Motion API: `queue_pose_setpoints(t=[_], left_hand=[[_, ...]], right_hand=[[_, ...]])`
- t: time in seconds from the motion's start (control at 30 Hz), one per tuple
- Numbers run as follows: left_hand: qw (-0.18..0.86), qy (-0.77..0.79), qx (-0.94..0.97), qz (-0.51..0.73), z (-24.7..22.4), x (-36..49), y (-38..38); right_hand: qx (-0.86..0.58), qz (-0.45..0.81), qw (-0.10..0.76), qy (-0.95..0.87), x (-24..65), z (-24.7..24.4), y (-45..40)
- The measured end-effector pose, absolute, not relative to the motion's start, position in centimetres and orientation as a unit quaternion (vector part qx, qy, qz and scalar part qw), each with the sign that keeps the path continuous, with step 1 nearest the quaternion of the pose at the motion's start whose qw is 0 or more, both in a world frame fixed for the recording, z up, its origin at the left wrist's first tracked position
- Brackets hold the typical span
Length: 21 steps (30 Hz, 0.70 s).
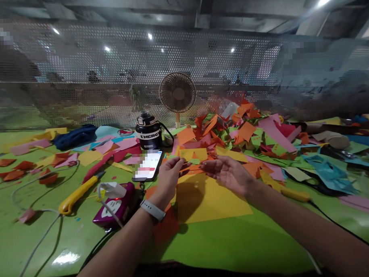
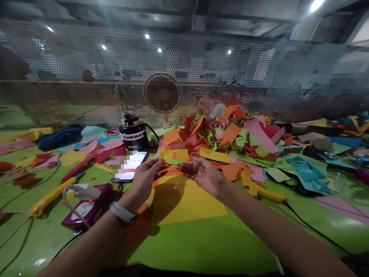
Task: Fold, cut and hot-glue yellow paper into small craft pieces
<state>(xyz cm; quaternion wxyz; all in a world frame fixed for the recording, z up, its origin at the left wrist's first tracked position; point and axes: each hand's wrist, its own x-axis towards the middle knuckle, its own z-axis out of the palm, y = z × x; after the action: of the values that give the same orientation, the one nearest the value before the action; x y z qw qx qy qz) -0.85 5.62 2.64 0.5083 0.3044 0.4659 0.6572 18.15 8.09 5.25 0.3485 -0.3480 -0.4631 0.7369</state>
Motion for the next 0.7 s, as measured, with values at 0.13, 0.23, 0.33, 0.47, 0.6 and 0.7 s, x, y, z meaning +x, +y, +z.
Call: queue_pose_setpoints(t=[0.13, 0.23, 0.33, 0.47, 0.6, 0.7], left_hand=[[0.545, 0.463, 0.296, 0.633, 2.7, -0.3, 5.2], [0.570, 0.455, 0.295, 0.617, 2.9, 0.3, 4.8], [0.585, 0.452, 0.273, 0.615, 3.1, 0.8, 4.4], [0.607, 0.430, 0.262, 0.615, 3.0, 1.1, 4.2], [0.617, 0.402, 0.276, 0.617, 2.7, 1.3, 4.2], [0.622, 0.388, 0.282, 0.619, 2.5, 1.5, 4.2]], right_hand=[[-0.328, 0.683, 0.406, -0.511, 17.6, 6.0, 7.8], [-0.339, 0.556, 0.438, -0.620, 17.3, 5.7, 7.6], [-0.374, 0.445, 0.409, -0.704, 17.0, 4.9, 7.4], [-0.406, 0.366, 0.358, -0.757, 16.5, 3.6, 6.9], [-0.400, 0.309, 0.330, -0.797, 16.3, 3.0, 6.5], [-0.399, 0.292, 0.303, -0.815, 16.3, 3.1, 6.2]])
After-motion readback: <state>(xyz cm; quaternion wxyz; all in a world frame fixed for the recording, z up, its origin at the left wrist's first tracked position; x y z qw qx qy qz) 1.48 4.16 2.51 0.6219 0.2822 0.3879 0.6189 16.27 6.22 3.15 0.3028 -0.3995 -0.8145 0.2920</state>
